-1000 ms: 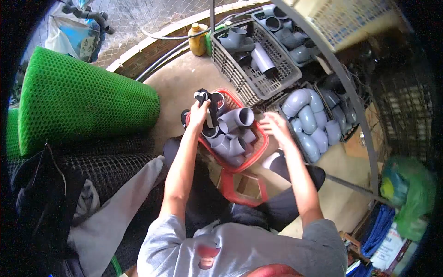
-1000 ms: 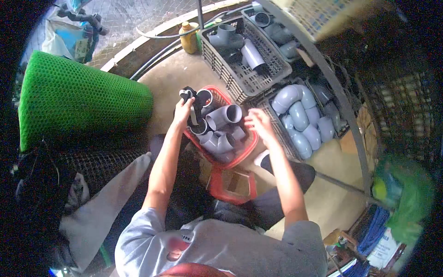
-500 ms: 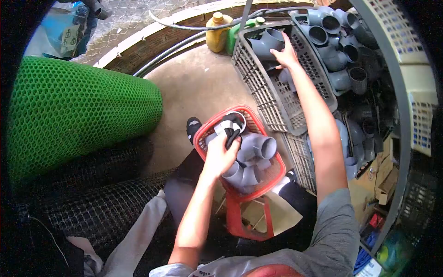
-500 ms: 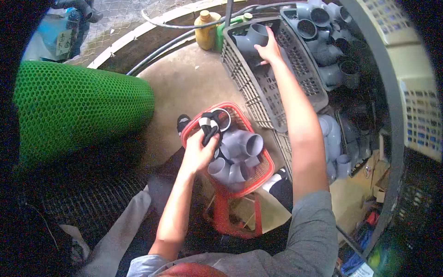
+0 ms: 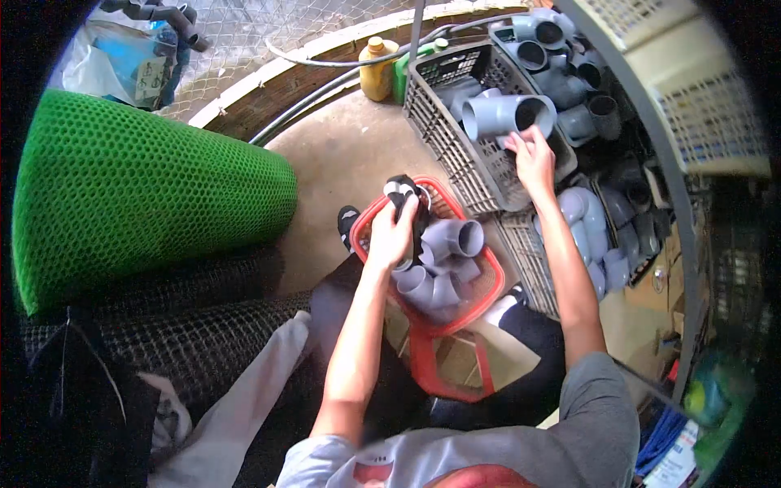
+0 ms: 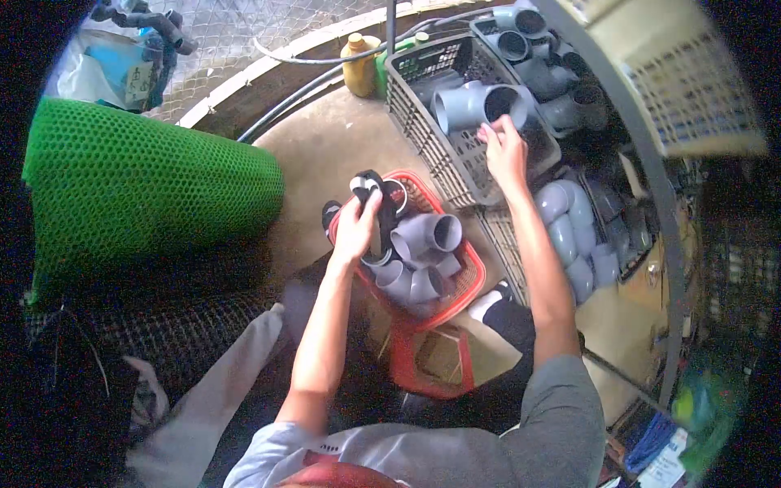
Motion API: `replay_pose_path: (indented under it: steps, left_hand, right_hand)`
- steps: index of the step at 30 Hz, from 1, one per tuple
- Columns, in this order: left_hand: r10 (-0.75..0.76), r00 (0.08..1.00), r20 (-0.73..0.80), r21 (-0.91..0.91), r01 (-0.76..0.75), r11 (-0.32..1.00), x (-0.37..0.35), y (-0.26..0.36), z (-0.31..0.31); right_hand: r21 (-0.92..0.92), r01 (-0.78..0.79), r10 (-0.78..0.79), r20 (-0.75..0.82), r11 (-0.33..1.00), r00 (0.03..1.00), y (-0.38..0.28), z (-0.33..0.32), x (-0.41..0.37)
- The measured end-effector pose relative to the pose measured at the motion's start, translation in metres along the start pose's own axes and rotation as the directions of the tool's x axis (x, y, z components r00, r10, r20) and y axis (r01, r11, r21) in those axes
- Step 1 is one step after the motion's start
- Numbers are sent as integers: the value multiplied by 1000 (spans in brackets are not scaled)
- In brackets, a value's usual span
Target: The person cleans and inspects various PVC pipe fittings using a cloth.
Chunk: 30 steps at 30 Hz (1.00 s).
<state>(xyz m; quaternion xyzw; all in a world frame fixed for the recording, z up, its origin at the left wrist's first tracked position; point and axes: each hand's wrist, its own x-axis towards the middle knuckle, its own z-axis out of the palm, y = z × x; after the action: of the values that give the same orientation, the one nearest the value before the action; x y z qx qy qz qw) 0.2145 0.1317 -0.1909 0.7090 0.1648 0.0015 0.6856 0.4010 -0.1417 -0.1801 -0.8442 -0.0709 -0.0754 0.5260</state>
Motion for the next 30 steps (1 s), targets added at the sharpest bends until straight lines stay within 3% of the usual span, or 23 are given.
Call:
replay_pose_path:
  steps: [2, 4, 5, 6, 8, 9, 10, 11, 12, 13, 14, 16, 17, 18, 19, 20, 21, 22, 24, 25, 26, 28, 30]
  left_hand:
    - [-81, 995, 64, -113, 88, 990, -6, 15, 7]
    - [-86, 984, 156, -133, 108, 985, -9, -2, 20]
    - [-68, 980, 189, -259, 116, 959, -19, -2, 33]
    - [-184, 876, 446, -524, 421, 740, -31, 3, 41]
    - [-284, 733, 618, -509, 648, 566, -60, -12, 58]
    - [-226, 636, 738, -383, 670, 636, -89, 24, 56]
    - [-161, 693, 703, -357, 539, 763, -109, 22, 62]
    - [-156, 653, 741, -458, 661, 594, -124, 7, 70]
    - [-141, 613, 777, -525, 755, 392, -140, -5, 77]
    - [4, 601, 799, -572, 758, 315, -162, 16, 76]
    - [311, 512, 800, -573, 806, 148, -173, 34, 80]
    - [152, 761, 630, -690, 460, 559, -177, -9, 88]
    - [312, 565, 764, -643, 708, 293, -193, 20, 90]
    - [317, 549, 773, -632, 711, 309, -208, 45, 91]
    - [124, 695, 708, -600, 499, 625, -223, 65, 90]
    - [5, 839, 544, -417, 265, 869, -231, 77, 91]
    - [46, 814, 578, -362, 206, 909, -228, 66, 91]
    - [57, 857, 512, -344, 144, 928, -242, 84, 94]
    - [0, 880, 474, -26, 14, 1000, -266, 123, 87]
    - [-26, 886, 464, -23, 41, 999, -282, 135, 86]
    - [86, 884, 459, -84, -53, 995, -297, 139, 87]
    - [331, 864, 380, -117, -310, 944, -328, 135, 97]
    - [563, 664, 492, 83, -679, 729, -348, 147, 91]
  right_hand:
    - [-125, 10, -5, 38, 992, 999, -43, -46, -58]
    - [-69, 0, 7, 96, 998, 995, -82, -83, -124]
    - [-187, -43, 77, 179, 981, 981, -120, -102, -156]
    - [-138, -16, 46, 216, 990, 975, -127, -113, -187]
    - [-208, 149, -73, 333, 967, 940, -148, -134, -237]
    - [-193, 148, -72, 354, 970, 932, -161, -141, -258]
    - [-180, 148, -71, 375, 973, 924, -178, -146, -275]
    - [-91, 120, -85, 317, 989, 945, -197, -149, -291]
    - [20, 207, -203, 298, 978, 933, -191, -154, -305]
    - [173, 129, -153, 138, 977, 978, -191, -157, -317]
    - [335, 75, -74, -16, 939, 997, -189, -157, -329]
    - [458, -82, 163, -140, 885, 977, -146, -146, -344]
    - [617, -296, 357, 26, 729, 934, -118, -133, -358]
    - [713, -484, 492, 223, 507, 842, -99, -125, -369]
    - [728, -464, 487, 204, 505, 849, -110, -119, -370]
    - [896, -350, 466, 195, 274, 863, -122, -108, -368]
    - [978, -209, 443, 181, 14, 878, -135, -103, -364]
    - [981, -193, 440, 171, 6, 882, -146, -107, -363]
    - [980, -197, 207, 196, -15, 958, -170, -114, -364]
    - [981, -187, 241, 195, -57, 951, -181, -115, -362]
    - [984, -171, 279, 177, -46, 944, -183, -118, -361]
    - [967, -220, 139, 236, -126, 962, -171, -123, -363]
    - [956, -259, 208, 284, -139, 936, -176, -132, -364]
